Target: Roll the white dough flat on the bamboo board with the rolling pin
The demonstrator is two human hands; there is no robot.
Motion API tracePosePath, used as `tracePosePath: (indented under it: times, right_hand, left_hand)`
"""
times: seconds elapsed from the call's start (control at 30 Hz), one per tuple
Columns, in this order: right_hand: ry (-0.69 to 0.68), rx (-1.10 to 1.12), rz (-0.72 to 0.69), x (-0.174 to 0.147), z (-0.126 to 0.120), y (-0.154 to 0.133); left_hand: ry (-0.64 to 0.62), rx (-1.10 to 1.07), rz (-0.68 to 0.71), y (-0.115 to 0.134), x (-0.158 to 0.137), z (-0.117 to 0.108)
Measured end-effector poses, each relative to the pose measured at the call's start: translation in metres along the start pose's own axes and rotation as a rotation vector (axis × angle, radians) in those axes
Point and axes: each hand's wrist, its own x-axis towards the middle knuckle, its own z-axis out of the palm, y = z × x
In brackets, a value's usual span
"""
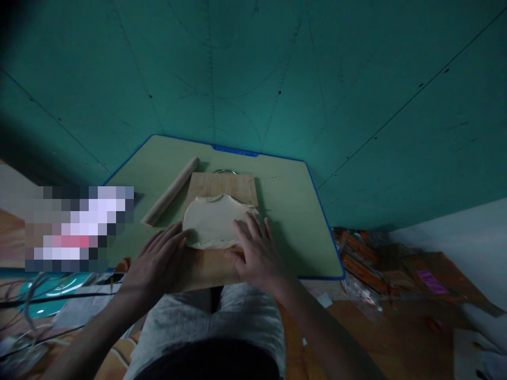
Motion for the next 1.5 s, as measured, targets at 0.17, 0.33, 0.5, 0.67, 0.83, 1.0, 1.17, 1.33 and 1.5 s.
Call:
tracePosePath:
  times: [0.17, 0.33, 0.5, 0.67, 0.83, 1.0, 1.17, 1.33, 1.5]
  right_hand:
    - [0.042, -0.014, 0.035, 0.001, 0.002, -0.001]
    - [0.133, -0.044, 0.04, 0.004, 0.001, 0.0]
    - [0.092, -0.024, -0.125, 0.013, 0.004, -0.01]
    - [0.127, -0.026, -0.09, 0.024, 0.008, -0.025]
    - [0.089, -0.057, -0.168, 0.039, 0.006, -0.048]
    - [0.078, -0.049, -0.241, 0.05, 0.006, -0.063]
    - [0.116, -0.075, -0.102, 0.056, 0.008, -0.061]
    - [0.079, -0.028, -0.222, 0.057, 0.011, -0.063]
    - [0.188, -0.058, -0.133, 0.064, 0.012, -0.064]
  left_hand:
    - [0.024, 0.001, 0.003, 0.0, 0.0, 0.001]
    - [0.025, 0.026, 0.02, 0.001, 0.0, 0.001]
    - [0.022, 0.024, 0.02, 0.0, 0.001, 0.001]
    - [0.011, 0.011, -0.002, 0.0, 0.0, 0.004]
    - [0.049, -0.011, -0.024, 0.0, -0.002, 0.008]
    - [0.034, -0.016, -0.018, -0.001, -0.003, 0.007]
    - [0.019, -0.003, -0.026, 0.0, -0.004, 0.006]
    - [0.041, 0.016, -0.09, 0.003, -0.005, 0.005]
    - [0.085, 0.011, -0.081, 0.006, -0.005, 0.005]
